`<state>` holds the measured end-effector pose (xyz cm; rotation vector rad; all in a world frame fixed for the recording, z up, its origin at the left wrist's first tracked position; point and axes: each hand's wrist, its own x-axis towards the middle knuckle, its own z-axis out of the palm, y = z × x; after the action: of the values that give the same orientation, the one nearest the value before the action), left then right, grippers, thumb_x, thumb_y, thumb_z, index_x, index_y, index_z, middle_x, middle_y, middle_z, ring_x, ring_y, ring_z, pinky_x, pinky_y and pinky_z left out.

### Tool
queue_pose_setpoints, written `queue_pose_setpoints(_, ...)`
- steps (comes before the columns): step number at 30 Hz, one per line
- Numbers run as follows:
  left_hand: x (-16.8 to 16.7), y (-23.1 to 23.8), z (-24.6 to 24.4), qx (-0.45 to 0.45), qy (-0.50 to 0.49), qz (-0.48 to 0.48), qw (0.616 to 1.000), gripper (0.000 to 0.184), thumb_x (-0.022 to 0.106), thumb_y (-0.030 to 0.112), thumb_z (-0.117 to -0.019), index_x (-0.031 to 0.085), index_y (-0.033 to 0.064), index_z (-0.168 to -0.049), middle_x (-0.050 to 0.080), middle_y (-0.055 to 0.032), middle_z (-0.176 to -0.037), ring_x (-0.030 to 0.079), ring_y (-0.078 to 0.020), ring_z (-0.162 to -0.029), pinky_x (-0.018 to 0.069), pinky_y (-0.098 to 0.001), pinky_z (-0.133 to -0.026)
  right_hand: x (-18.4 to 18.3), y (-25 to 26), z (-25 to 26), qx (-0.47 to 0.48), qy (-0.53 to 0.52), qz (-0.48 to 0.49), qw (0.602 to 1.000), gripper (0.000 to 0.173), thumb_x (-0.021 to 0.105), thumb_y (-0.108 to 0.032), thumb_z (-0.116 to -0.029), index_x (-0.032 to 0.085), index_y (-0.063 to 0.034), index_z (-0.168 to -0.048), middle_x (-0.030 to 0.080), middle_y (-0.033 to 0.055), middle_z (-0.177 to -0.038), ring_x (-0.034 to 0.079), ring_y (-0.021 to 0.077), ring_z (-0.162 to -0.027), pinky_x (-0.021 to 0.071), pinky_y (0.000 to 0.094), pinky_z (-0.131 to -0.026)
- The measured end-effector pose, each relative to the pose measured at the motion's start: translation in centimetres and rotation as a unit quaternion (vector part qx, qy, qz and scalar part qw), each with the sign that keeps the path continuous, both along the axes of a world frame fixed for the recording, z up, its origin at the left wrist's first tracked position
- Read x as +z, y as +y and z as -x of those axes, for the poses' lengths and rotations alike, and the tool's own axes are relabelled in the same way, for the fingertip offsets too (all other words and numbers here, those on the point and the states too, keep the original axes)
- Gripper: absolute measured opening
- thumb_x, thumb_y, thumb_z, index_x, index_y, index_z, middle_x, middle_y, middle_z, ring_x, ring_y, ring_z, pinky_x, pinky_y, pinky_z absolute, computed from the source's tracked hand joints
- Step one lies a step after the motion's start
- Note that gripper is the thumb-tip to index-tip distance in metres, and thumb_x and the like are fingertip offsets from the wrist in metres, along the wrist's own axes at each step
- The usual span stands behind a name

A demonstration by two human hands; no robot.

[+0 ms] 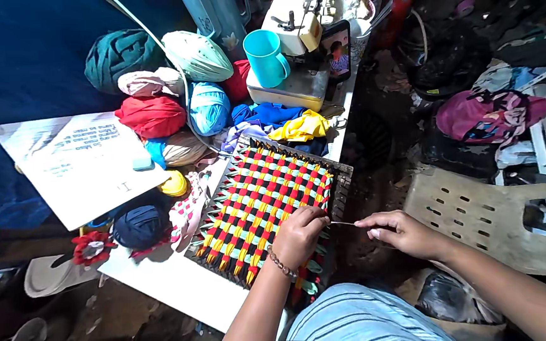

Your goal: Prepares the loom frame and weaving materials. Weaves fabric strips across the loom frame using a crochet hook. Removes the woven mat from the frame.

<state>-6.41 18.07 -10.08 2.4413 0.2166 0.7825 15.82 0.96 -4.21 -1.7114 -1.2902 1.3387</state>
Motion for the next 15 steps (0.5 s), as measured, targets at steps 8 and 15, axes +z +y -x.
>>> queue_pose_setpoints(8, -0.2, -0.1, -0.1, 0.001, 0.014, -0.018, 1.000, 0.018, 0.061, 0.004, -0.0937, 0.078, 0.0100, -0.093, 0.076, -0.0085, -0.103, 0.073, -0.0210, -0.102, 0.0589, -0.0302, -0.091, -2.0, -0.4, -0.8, 0.054, -0.101, -0.116, 0.987, 0.038, 0.051, 0.005, -0.0934, 0.074, -0.0050, -0.122, 0.074, 0.0152, -0.113, 0.072, 0.0240, -0.104, 0.0561, 0.0385, -0.094)
queue_pose_setpoints(15, 0.0, -0.1, 0.0, -0.001, 0.033, -0.026, 0.999, 0.017, 0.062, 0.004, -0.0929, 0.077, 0.0116, -0.092, 0.075, -0.0083, -0.104, 0.073, -0.0219, -0.101, 0.0606, -0.0315, -0.086, 4.3, 1.3, 0.4, 0.153, -0.181, 0.016, 0.971, 0.038, 0.048, -0.003, -0.1018, 0.067, -0.0076, -0.135, 0.071, 0.0173, -0.123, 0.069, 0.0345, -0.111, 0.0529, 0.0547, -0.097)
